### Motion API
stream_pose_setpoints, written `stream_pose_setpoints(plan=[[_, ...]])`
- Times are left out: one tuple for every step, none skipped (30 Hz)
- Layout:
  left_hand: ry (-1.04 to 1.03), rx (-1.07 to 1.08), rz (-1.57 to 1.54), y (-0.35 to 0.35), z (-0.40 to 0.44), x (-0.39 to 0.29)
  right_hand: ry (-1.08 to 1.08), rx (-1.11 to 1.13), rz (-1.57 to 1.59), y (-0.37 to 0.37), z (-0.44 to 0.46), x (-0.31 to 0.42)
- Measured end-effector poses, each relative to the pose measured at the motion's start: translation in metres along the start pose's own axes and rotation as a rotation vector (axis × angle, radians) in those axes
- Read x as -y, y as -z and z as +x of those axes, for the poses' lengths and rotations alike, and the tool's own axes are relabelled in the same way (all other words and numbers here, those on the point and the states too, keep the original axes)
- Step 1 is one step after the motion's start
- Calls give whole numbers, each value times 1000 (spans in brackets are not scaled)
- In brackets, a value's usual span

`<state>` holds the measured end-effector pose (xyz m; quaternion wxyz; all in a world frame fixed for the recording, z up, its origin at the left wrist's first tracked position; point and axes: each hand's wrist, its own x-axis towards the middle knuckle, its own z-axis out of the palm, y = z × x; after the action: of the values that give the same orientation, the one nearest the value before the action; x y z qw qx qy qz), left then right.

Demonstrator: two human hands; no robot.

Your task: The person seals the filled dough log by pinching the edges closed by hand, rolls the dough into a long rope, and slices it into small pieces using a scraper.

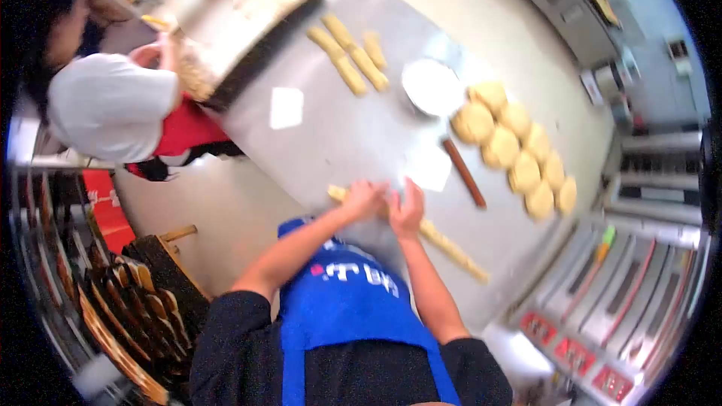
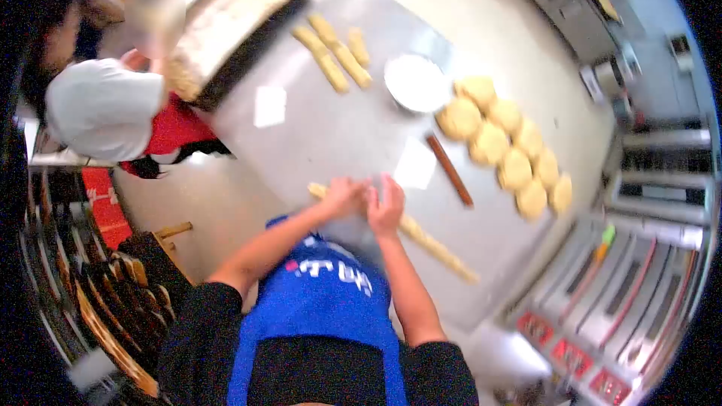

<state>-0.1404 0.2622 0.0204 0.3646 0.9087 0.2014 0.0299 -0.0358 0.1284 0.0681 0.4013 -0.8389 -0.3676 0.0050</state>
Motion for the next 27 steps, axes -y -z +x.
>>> stream_pose_setpoints(plan=[[-48,-107,-148,-5,0,1,18,0,-35,-7,21,-9],[75,49,-147,28,2,-19,-28,-4,-18,-17,46,-21],[47,-110,-193,26,1,-11,-67,-8,4,-33,82,-33],[8,-260,-243,24,-4,2,-102,69,-48,-45,118,-49],[16,-309,-208,39,-8,11,-141,148,-117,-54,151,-61],[17,-378,-227,54,-11,12,-126,214,-213,-64,180,-66],[16,-441,-257,69,-9,10,-116,278,-322,-68,206,-59],[21,-473,-255,84,-10,9,-141,393,-466,-70,226,-55],[117,-467,-266,100,-16,11,-116,395,-470,-73,238,-51],[209,-457,-278,111,-25,20,-149,457,-520,-80,247,-48],[218,-477,-280,115,-27,25,-183,523,-570,-83,257,-47],[248,-576,-319,117,-29,33,-195,540,-545,-87,265,-52],[274,-669,-352,120,-34,40,-234,554,-549,-91,269,-50],[276,-682,-339,119,-39,43,-246,576,-558,-94,269,-49],[358,-632,-415,123,-40,42,-263,586,-566,-94,272,-50],[434,-572,-497,125,-37,41,-265,571,-558,-95,275,-51],[415,-569,-492,126,-33,38,-261,598,-536,-93,278,-53],[412,-483,-466,131,-29,24,-256,625,-517,-90,279,-59],[412,-399,-442,132,-25,14,-262,611,-519,-86,277,-68],[401,-395,-444,130,-19,11,-216,439,-280,-82,270,-75],[284,-369,-490,124,-8,14,-161,267,-44,-77,266,-79],[169,-343,-539,118,0,11,-112,150,45,-61,254,-69],[164,-342,-551,119,10,5,-149,92,243,-41,238,-54],[265,-289,-683,127,25,0,-148,80,333,-26,219,-46],[366,-227,-817,122,36,-12,-149,69,418,-9,194,-44],[358,-220,-832,104,50,-17,-139,75,518,2,166,-38],[382,-223,-983,84,72,-12,-127,76,626,8,138,-26]])
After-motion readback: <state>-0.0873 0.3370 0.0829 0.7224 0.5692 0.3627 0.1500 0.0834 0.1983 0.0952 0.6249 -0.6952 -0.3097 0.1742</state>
